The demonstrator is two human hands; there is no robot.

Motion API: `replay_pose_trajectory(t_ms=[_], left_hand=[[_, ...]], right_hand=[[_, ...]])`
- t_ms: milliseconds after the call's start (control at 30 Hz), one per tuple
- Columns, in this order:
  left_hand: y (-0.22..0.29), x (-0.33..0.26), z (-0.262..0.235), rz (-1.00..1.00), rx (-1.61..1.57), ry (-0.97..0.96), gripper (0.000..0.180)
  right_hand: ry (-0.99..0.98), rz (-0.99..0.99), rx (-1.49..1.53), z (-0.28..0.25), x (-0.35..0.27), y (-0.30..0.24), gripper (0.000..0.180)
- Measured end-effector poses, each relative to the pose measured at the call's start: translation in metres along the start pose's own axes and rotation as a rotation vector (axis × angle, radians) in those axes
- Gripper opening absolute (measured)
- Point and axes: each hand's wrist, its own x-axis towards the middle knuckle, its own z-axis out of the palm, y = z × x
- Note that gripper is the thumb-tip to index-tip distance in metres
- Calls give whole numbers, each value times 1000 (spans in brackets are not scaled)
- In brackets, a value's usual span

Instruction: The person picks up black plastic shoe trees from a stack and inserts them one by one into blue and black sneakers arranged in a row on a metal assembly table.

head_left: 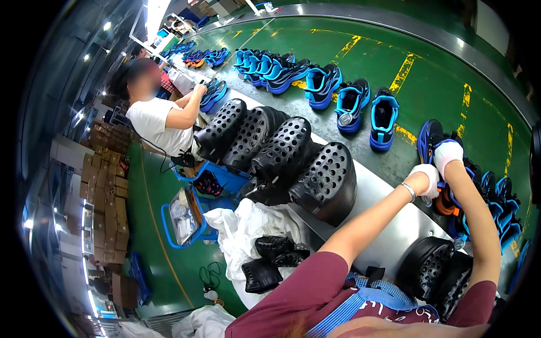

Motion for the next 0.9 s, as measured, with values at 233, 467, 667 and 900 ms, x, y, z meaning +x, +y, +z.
replay_pose_trajectory(t_ms=[233, 467, 667, 900], left_hand=[[3, -8, -1, -40, -13, -3, 36], [17, -2, 1, -143, 24, -43, 33], [12, -5, 5, -148, 49, -30, 31], [10, -8, 1, -153, 45, -25, 32]], right_hand=[[-73, -83, 39, -7, -18, 6, 60], [4, 3, 77, -20, -18, 0, 39], [-6, 59, 96, -15, -22, -2, 31], [-9, 99, 172, -22, -23, -6, 30]])
